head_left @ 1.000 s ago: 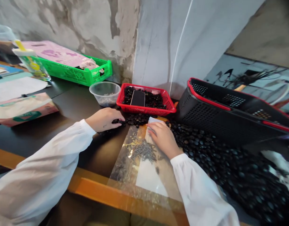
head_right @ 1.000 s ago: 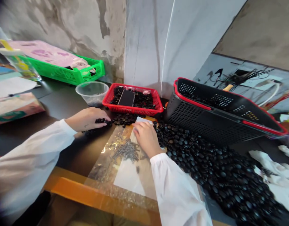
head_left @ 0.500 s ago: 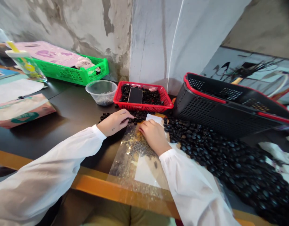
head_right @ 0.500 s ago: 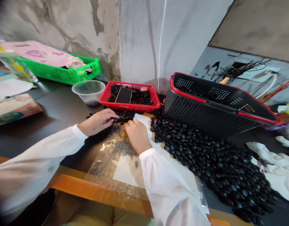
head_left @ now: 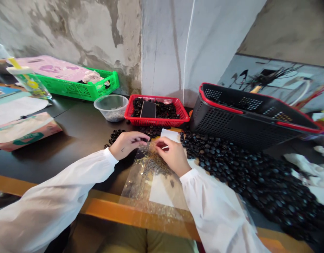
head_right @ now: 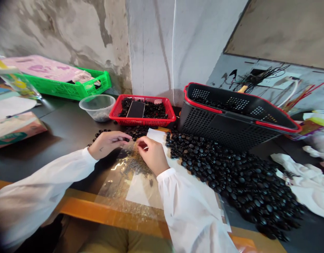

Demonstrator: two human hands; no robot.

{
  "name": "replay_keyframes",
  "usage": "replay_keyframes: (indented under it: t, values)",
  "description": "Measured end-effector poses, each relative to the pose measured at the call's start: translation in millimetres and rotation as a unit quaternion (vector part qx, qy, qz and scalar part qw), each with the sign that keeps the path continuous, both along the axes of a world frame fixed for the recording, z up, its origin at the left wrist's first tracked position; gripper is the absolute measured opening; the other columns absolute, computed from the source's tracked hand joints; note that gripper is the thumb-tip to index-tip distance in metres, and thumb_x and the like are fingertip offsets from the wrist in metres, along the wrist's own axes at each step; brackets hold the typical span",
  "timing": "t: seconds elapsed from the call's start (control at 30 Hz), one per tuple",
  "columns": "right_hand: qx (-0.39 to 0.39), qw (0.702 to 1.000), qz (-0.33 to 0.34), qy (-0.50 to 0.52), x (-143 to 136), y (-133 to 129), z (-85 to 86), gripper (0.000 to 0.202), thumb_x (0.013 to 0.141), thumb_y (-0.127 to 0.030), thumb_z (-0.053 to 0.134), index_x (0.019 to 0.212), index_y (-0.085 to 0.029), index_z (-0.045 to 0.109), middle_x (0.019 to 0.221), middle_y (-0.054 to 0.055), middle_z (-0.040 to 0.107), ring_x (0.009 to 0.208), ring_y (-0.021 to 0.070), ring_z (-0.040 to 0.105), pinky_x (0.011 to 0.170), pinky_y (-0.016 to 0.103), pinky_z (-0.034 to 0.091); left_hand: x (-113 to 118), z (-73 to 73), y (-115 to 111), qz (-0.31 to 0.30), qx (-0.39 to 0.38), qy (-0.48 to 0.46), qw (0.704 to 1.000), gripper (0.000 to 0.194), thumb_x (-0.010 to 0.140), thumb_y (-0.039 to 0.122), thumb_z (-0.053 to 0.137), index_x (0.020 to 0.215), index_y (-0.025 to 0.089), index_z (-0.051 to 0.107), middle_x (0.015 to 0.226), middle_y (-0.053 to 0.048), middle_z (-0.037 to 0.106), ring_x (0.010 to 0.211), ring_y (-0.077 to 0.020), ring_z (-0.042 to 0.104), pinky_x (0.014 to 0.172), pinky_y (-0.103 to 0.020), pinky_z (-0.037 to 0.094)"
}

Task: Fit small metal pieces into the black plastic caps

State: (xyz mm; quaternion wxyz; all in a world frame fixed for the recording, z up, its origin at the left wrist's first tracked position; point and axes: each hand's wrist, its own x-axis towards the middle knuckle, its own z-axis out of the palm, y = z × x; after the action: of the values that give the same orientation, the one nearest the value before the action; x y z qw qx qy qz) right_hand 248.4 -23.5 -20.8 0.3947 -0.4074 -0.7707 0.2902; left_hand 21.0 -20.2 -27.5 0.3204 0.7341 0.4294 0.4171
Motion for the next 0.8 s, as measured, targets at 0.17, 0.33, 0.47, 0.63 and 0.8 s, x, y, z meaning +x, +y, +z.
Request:
replay_keyframes:
  t: [0.17, 0.33, 0.47, 0.63, 0.8]
  values:
    - [-0.063, 0.992, 0.012, 0.112, -5, -6, 3.3, 0.014, 0.089, -0.024, 0.064, 0.097, -0.023, 0.076, 0.1, 0.003, 0.079, 0.087, 0.0172, 0.074, 0.081, 0.03, 0.059, 10, -4.9, -6, -0.031, -0.12, -0.145, 0.982, 0.035, 0.092, 0.047, 0.064, 0.111, 0.017, 0.065, 0.089, -0.006, 0.073, 0.073, -0.016, 0.071, 0.07, -0.029, 0.061]
    - [-0.098, 0.974, 0.005, 0.202, -10, -12, 4.5, 0.009, 0.084, -0.03, 0.073, 0.087, -0.022, 0.074, 0.101, 0.005, 0.078, 0.09, 0.0192, 0.073, 0.076, 0.03, 0.059, 17, -3.1, -9, -0.033, -0.134, -0.205, 0.969, 0.037, 0.087, 0.049, 0.071, 0.103, 0.016, 0.064, 0.092, -0.003, 0.067, 0.075, -0.0142, 0.067, 0.073, -0.03, 0.061]
    - [-0.059, 0.982, -0.033, 0.176, -12, -16, 3.8, 0.01, 0.08, -0.033, 0.078, 0.084, -0.024, 0.077, 0.088, 0.003, 0.076, 0.08, 0.0174, 0.068, 0.069, 0.028, 0.056, 20, -3.6, -11, -0.036, -0.137, -0.216, 0.966, 0.035, 0.084, 0.046, 0.075, 0.099, 0.016, 0.065, 0.084, -0.001, 0.066, 0.07, -0.012, 0.063, 0.068, -0.025, 0.056]
    - [-0.043, 0.983, -0.024, 0.179, -14, -18, 3.0, 0.011, 0.084, -0.034, 0.075, 0.084, -0.024, 0.077, 0.085, 0.003, 0.075, 0.079, 0.0171, 0.069, 0.068, 0.027, 0.055, 22, -5.8, -14, -0.063, -0.181, -0.228, 0.955, 0.035, 0.077, 0.042, 0.082, 0.094, 0.015, 0.065, 0.073, -0.001, 0.068, 0.065, -0.0134, 0.065, 0.064, -0.026, 0.054]
    - [-0.035, 0.984, -0.035, 0.172, -13, -18, 3.4, 0.007, 0.084, -0.031, 0.075, 0.085, -0.024, 0.076, 0.087, 0.001, 0.074, 0.081, 0.0161, 0.069, 0.069, 0.026, 0.055, 24, -6.1, -14, -0.042, -0.197, -0.236, 0.951, 0.033, 0.077, 0.036, 0.082, 0.096, 0.015, 0.067, 0.072, -0.001, 0.068, 0.066, -0.013, 0.064, 0.063, -0.025, 0.054]
